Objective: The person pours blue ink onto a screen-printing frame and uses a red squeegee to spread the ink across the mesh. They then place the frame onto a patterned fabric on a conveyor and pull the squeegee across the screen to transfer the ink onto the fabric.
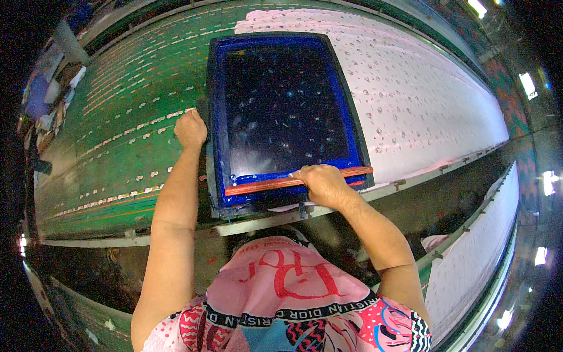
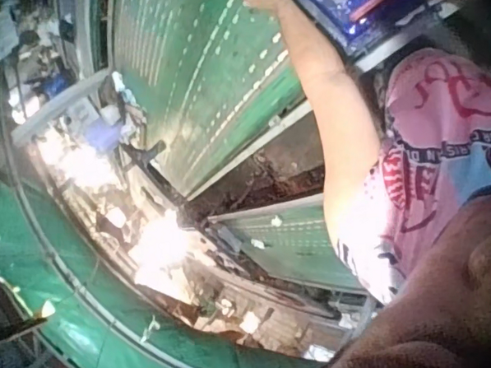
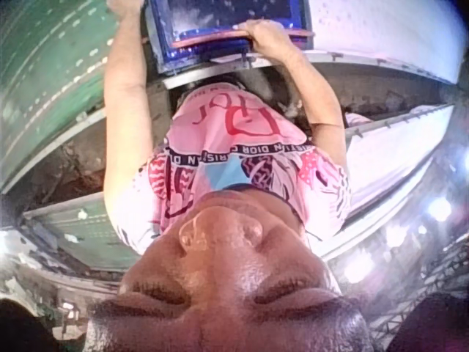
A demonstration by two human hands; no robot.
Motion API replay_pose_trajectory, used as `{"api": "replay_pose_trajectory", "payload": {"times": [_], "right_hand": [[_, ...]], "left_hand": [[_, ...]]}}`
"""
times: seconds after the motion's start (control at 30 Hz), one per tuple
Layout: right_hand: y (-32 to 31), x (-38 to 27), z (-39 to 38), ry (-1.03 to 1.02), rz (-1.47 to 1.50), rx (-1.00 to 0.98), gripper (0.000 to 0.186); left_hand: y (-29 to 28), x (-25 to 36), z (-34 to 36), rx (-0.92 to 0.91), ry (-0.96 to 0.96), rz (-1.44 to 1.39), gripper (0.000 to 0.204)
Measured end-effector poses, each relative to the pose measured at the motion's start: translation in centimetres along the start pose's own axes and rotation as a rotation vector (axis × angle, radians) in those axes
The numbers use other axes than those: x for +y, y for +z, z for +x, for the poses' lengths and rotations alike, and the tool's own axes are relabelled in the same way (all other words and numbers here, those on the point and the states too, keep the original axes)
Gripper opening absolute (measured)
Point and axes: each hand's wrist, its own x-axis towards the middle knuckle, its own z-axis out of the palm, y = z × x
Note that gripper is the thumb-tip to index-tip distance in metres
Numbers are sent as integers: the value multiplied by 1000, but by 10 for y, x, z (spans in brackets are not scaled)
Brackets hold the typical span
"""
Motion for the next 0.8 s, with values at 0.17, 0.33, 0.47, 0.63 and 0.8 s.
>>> {"api": "replay_pose_trajectory", "payload": {"times": [0.17,0.33,0.47,0.63,0.8], "right_hand": [[39,-5,-14,-70,-41,203,53],[60,-5,-2,-110,-85,400,49],[54,17,38,-137,-104,466,53],[27,56,112,-169,-139,503,42],[-5,92,185,-201,-127,497,43]], "left_hand": [[0,0,-1,13,32,6,43],[-6,7,-2,-36,-20,-29,40],[-7,6,-2,-55,-32,-42,40],[-3,3,-4,-30,-12,-60,38],[1,-8,-4,-14,-12,-93,37]]}}
